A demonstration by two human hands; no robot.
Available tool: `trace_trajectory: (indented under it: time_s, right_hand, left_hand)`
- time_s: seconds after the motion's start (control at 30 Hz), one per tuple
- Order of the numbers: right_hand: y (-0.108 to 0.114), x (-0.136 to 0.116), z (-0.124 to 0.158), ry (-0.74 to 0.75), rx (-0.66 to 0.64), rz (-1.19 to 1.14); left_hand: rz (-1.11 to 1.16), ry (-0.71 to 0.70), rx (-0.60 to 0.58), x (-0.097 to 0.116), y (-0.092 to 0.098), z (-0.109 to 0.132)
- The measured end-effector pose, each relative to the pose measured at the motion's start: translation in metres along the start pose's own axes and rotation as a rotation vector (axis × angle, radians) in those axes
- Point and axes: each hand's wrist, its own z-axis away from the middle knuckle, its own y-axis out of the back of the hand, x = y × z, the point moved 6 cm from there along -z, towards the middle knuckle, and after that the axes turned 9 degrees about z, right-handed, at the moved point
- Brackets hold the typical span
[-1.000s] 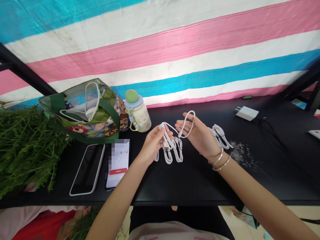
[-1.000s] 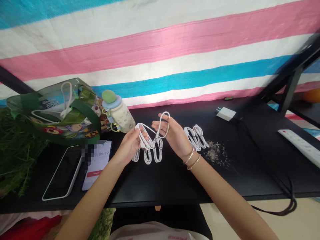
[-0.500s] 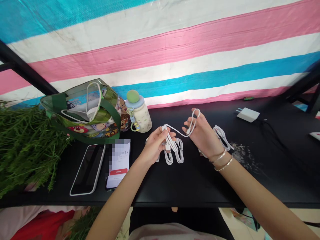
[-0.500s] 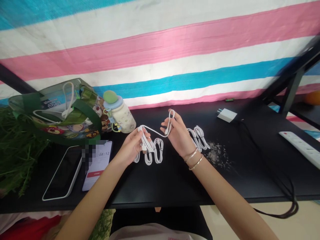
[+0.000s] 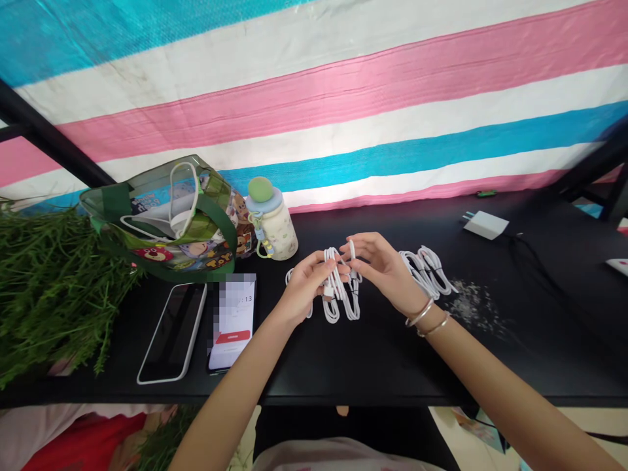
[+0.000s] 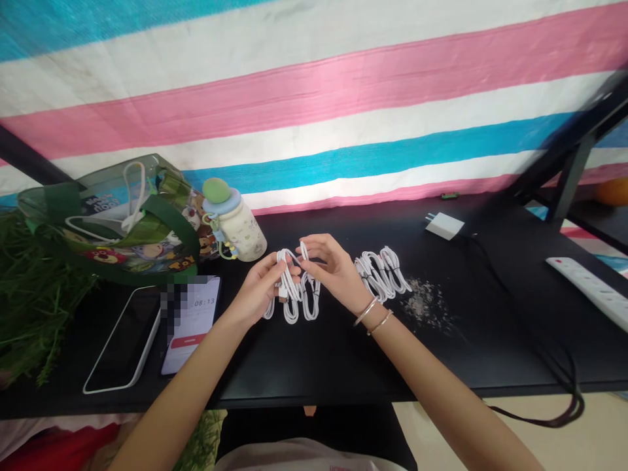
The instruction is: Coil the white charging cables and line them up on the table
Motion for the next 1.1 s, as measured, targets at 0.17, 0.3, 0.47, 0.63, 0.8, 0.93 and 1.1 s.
trace_trajectory:
  time_s: [0.17, 0.3, 0.47, 0.63, 0.8, 0.93, 1.1]
  right_hand:
    - [0.003, -0.001, 0.000, -0.003, 0.087, -0.072]
    - [0.008, 0.002, 0.001, -0.037, 0.173, -0.091]
    - [0.012, 0.002, 0.001, -0.049, 0.237, -0.096]
    - [0.010, 0.001, 0.000, -0.011, 0.179, -0.001]
    - [-0.003, 0.000, 0.002, 0.018, 0.015, 0.064]
    - [-0.007, 0.001, 0.003, 0.016, -0.008, 0.002]
    - [-0.010, 0.003, 0.004, -0.009, -0.038, 0.008]
  left_hand:
    - [0.026, 0.003, 0.021, 0.001, 0.001, 0.000]
    - [0.022, 0.016, 0.023, 0.001, 0.000, 0.001]
    - [0.019, 0.008, 0.029, 0.002, 0.000, 0.002]
    - [-0.021, -0.024, 0.049, 0.001, 0.003, 0.000]
    - [-0.098, -0.079, 0.032, 0.003, 0.003, 0.000]
    - [-0.115, -0.123, 0.042, 0.006, 0.001, 0.001]
    - [-0.165, -0.161, 0.024, 0.008, -0.001, 0.002]
